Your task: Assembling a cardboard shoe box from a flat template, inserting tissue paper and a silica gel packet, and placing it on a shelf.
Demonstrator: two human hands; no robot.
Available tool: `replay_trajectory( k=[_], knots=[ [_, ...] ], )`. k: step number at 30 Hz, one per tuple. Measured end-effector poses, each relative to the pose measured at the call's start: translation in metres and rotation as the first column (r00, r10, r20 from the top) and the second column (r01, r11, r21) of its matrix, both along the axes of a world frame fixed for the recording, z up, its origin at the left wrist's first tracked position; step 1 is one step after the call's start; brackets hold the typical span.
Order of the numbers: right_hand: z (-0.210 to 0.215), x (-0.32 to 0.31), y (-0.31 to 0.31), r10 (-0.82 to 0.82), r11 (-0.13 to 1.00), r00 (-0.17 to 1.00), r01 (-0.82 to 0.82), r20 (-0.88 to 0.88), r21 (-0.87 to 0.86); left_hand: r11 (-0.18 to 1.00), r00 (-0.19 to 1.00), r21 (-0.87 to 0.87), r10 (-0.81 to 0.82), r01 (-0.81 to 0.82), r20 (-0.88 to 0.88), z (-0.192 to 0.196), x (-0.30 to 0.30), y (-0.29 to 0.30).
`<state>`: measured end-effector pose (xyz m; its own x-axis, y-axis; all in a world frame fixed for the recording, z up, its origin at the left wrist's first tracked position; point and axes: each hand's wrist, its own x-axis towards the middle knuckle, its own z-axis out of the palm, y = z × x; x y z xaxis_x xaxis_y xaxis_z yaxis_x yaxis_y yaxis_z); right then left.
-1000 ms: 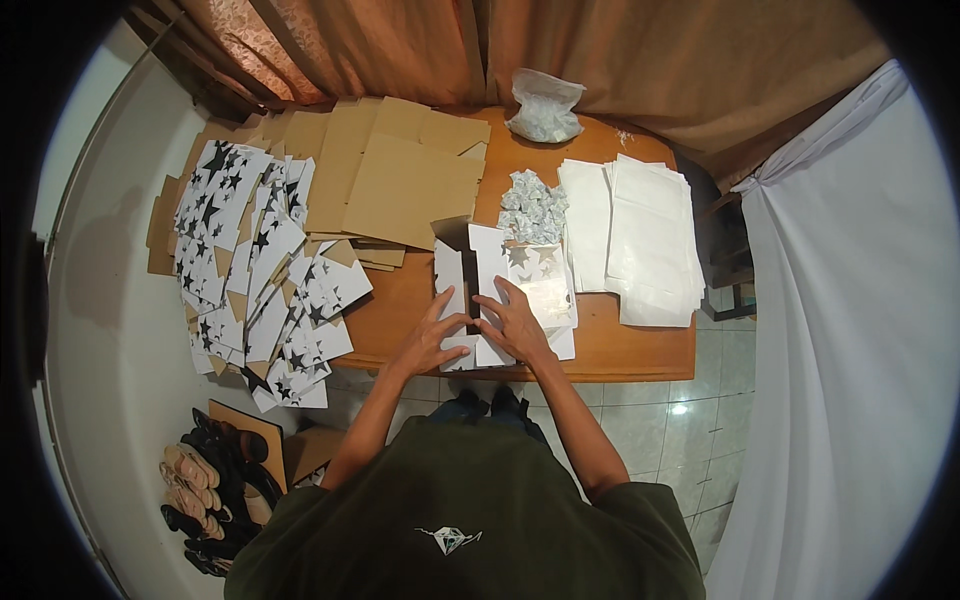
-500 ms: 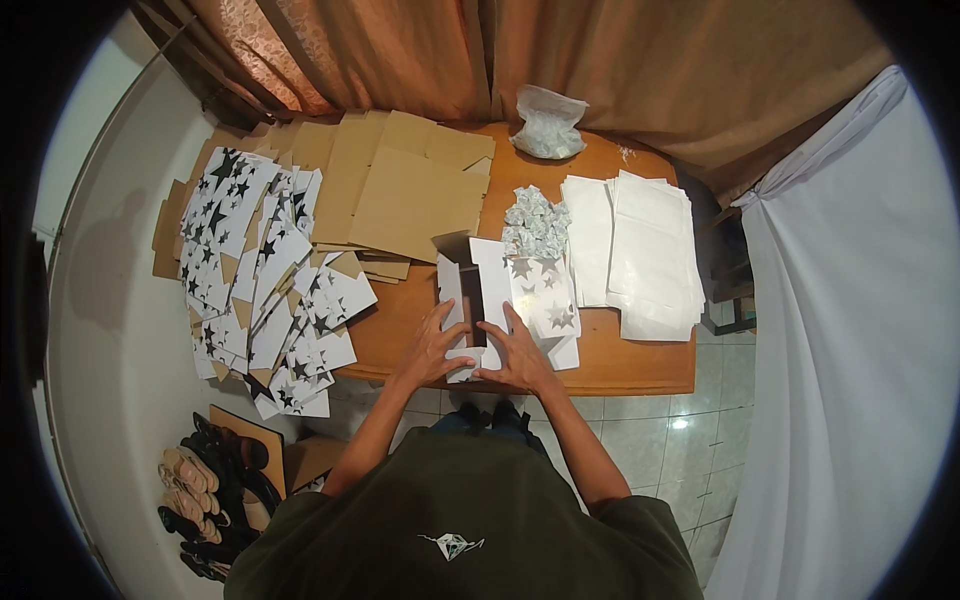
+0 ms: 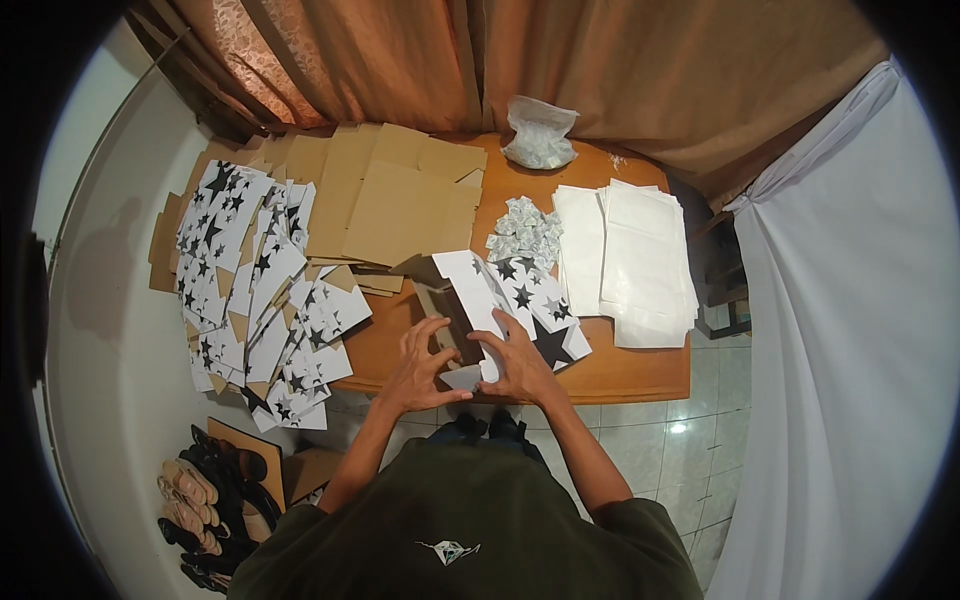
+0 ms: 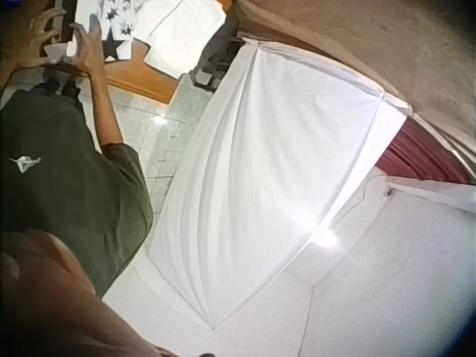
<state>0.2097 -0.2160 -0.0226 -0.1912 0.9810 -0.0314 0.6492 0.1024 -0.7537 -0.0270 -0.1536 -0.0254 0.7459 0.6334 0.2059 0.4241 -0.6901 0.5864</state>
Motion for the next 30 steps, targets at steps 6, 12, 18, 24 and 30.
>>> replay_trajectory(
  k=[6, 12, 18, 24, 30],
  knots=[
    [0.000, 0.003, -0.003, -0.008, 1.000, 0.999, 0.008, -0.031, -0.004, 0.996, 0.965, 0.083, -0.022, 0.045, -0.260, -0.004, -0.004, 0.016],
    [0.023, 0.002, -0.011, 0.004, 1.000, 1.000, -0.004, 0.023, -0.014, 0.994, 0.988, 0.098, -0.030, 0.045, -0.150, 0.011, -0.011, 0.033],
    [0.066, 0.009, -0.012, -0.085, 0.996, 0.995, 0.087, -0.057, 0.019, 0.977, 0.999, 0.211, 0.030, -0.026, -0.017, 0.065, -0.014, 0.030],
    [0.078, 0.025, -0.001, -0.053, 0.994, 0.954, 0.079, -0.297, 0.077, 0.953, 0.998, 0.297, 0.066, -0.056, -0.024, 0.119, -0.019, 0.019],
    [0.045, 0.042, 0.023, 0.133, 0.988, 0.853, -0.155, -0.505, -0.002, 0.971, 0.999, 0.238, 0.007, 0.003, -0.040, 0.135, -0.012, 0.009]
  ],
)
